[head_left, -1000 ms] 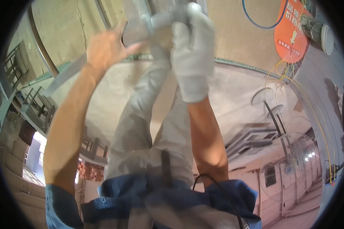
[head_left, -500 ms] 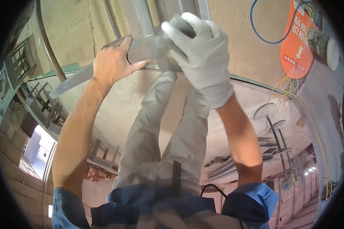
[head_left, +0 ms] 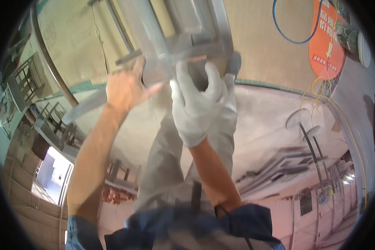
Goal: The person sands the surfaces and joints of a wooden table frame using sandpaper and a sanding block, then uses an air gun to blow off the sawdust.
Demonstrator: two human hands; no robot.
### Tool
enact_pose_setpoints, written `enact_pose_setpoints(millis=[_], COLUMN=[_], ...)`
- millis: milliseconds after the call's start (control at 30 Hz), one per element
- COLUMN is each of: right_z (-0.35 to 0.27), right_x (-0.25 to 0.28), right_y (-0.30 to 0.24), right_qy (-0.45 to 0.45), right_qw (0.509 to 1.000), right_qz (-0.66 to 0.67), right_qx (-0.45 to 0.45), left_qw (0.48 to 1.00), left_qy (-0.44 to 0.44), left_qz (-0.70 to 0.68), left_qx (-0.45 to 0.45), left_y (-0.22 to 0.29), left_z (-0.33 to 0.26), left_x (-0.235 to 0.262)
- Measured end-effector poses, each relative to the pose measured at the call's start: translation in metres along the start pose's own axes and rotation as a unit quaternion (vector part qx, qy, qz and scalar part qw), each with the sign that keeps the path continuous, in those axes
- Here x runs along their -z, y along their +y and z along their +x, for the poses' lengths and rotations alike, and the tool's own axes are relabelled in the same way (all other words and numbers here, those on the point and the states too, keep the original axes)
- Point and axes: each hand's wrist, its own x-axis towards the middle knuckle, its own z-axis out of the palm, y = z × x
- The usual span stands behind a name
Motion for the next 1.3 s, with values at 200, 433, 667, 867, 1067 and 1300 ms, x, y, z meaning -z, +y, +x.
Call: enact_pose_setpoints(millis=[200,433,667,867,1067,1300], right_z=[0.010,0.012,0.007,0.025,0.009,0.042], right_x=[0.011,-0.009,-0.007,-0.007,-0.003,0.004], right_y=[-0.005,-0.003,0.004,-0.010,-0.013,-0.012], right_qy=[-0.030,0.022,-0.031,-0.024,-0.020,0.056], right_qw=[0.999,0.999,1.000,0.999,0.999,0.977], right_qz=[0.027,-0.019,0.000,-0.029,0.013,0.148], right_qx=[0.001,0.014,-0.007,0.009,-0.046,-0.142], left_qw=[0.999,0.999,0.998,0.998,0.995,0.997], left_qy=[-0.026,-0.008,0.015,0.041,0.072,0.067], left_qz=[0.026,0.032,0.050,0.038,0.029,0.013], left_qx=[0.007,-0.023,-0.027,-0.038,-0.060,-0.036], left_y=[-0.001,-0.001,0.002,-0.008,-0.001,0.000], left_z=[-0.001,-0.020,-0.008,-0.004,-0.003,0.002], left_x=[0.000,-0.012,-0.018,-0.018,-0.016,-0.010])
